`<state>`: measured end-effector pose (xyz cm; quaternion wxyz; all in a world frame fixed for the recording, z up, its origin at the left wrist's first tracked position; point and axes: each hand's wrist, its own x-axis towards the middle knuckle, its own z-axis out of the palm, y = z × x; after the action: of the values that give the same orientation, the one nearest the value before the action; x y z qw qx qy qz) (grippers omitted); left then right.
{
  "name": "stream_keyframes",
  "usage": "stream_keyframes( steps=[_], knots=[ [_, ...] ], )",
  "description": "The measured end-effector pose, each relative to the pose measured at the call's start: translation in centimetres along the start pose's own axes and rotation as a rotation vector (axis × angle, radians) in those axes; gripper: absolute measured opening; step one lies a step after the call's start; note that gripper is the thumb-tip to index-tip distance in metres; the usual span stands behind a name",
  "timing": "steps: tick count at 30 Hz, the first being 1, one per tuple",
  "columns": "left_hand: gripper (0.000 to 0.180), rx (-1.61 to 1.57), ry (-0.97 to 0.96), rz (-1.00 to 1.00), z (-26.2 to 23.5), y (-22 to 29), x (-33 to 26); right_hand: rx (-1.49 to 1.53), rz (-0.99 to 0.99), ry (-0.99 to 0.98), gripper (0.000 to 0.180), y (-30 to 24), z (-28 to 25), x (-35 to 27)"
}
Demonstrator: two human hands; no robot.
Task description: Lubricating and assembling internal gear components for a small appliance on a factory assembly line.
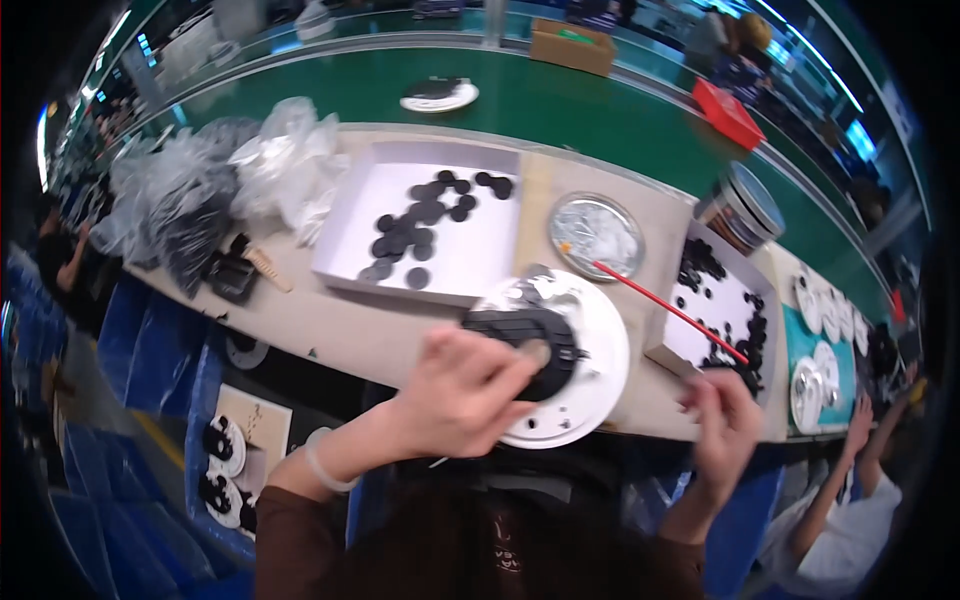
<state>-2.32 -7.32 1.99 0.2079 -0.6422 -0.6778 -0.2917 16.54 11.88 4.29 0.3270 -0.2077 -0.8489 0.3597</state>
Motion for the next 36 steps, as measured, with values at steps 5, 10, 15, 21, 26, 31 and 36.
stream_keyframes(
  steps=[5, 10, 15, 21, 26, 31, 36],
  knots=[
    [0.034, -0.086, -0.180, 0.122, 4.0, 0.6, 3.0, -0.127, 0.134, -0.151, 0.026, 0.8, 3.4, 0.5],
    [0.028, -0.124, -0.210, 0.007, 4.4, 1.1, 4.0, -0.081, -0.044, -0.096, 0.032, 2.6, 4.4, 0.6],
    [0.027, -0.123, -0.161, 0.037, 5.1, 1.1, 3.5, -0.084, 0.053, -0.099, 0.032, 2.7, 4.8, 0.7],
    [0.032, -0.101, -0.136, 0.116, 5.1, 1.0, 3.8, -0.099, 0.131, -0.121, 0.037, 2.3, 4.7, 0.9],
    [0.033, -0.204, -0.177, 0.144, 6.0, -0.5, 4.1, -0.179, 0.074, -0.081, 0.038, 2.7, 5.3, 0.9],
    [0.030, -0.338, -0.229, 0.117, 5.1, -0.3, 4.0, -0.197, 0.154, -0.151, 0.034, 1.7, 4.7, 0.6],
    [0.026, -0.252, -0.256, 0.114, 5.9, 0.0, 4.2, -0.328, -0.024, -0.034, 0.028, 2.6, 5.7, 1.1]
  ],
)
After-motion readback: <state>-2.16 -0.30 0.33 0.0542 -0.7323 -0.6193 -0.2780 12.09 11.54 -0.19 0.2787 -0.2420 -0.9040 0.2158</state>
